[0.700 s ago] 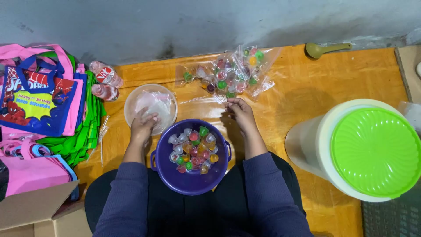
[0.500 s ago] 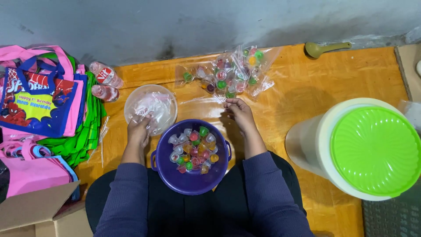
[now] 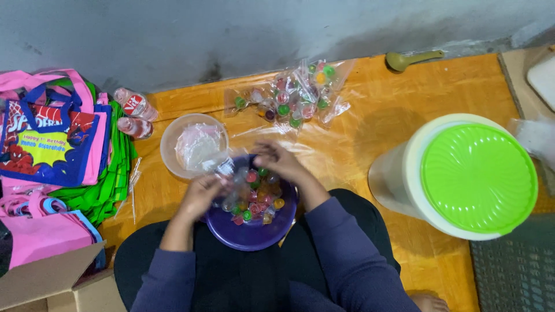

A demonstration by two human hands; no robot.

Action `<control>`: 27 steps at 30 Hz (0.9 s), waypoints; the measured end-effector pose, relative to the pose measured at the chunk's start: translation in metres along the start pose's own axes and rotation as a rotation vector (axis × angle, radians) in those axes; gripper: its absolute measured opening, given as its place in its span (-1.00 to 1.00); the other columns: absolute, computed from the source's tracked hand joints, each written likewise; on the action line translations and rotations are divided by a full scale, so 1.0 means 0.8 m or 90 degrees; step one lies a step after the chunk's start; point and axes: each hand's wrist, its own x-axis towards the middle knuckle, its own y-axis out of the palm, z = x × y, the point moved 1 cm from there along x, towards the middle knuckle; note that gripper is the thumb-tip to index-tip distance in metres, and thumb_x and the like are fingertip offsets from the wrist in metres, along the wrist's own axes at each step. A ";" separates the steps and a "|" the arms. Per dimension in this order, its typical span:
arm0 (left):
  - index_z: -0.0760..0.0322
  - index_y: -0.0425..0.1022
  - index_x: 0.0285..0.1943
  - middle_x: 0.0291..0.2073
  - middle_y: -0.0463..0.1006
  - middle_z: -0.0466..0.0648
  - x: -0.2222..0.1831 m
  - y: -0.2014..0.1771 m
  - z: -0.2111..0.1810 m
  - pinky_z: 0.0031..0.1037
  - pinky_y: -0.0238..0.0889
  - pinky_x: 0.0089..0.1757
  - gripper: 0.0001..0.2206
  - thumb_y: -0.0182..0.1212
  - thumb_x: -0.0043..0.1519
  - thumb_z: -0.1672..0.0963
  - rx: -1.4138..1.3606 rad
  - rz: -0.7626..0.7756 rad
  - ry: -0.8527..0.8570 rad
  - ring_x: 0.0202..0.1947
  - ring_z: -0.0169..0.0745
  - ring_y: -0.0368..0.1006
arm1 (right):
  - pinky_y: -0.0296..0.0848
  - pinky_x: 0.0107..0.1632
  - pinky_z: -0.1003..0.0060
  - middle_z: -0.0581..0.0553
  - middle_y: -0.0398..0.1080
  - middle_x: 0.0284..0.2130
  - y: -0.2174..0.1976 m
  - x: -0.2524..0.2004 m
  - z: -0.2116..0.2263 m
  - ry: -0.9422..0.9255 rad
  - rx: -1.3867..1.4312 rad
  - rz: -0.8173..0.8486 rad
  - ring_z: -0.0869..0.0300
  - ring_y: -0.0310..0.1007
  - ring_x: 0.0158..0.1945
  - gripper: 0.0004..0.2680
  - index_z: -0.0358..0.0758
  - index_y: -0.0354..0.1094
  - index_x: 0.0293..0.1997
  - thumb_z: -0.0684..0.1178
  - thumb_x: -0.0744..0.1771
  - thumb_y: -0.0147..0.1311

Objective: The person places small, colorful candies from a purple bowl into small plastic bags, handling them one by one.

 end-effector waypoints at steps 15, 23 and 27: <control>0.20 0.70 -0.22 -0.46 0.72 -0.08 -0.094 0.037 0.065 -0.54 0.44 -0.35 -0.89 0.48 0.17 0.12 0.099 -0.045 0.111 -0.42 -0.46 0.52 | 0.48 -0.12 0.33 -0.03 0.60 -0.45 0.080 -0.068 0.024 -0.008 -0.331 0.104 0.19 0.60 -0.25 -0.90 -0.09 0.59 -0.28 -0.03 0.23 0.37; 0.22 0.67 -0.16 -0.38 0.73 -0.02 -0.127 0.031 0.054 -0.48 0.43 -0.25 -0.87 0.46 0.18 0.13 0.044 -0.012 0.145 -0.35 -0.43 0.52 | 0.50 -0.12 0.31 -0.09 0.61 -0.36 0.079 -0.099 0.008 -0.055 -0.332 0.049 0.19 0.58 -0.23 -0.81 -0.08 0.59 -0.11 -0.01 0.25 0.38; 0.39 0.64 0.02 -0.26 0.73 0.06 -0.152 0.048 0.033 -0.45 0.44 -0.14 -0.77 0.39 0.19 0.22 -0.046 0.040 0.165 -0.25 -0.33 0.55 | 0.48 -0.18 0.44 0.00 0.60 -0.44 0.085 -0.117 -0.004 -0.032 -0.318 0.028 0.31 0.50 -0.36 -0.69 -0.08 0.54 -0.05 -0.06 0.16 0.47</control>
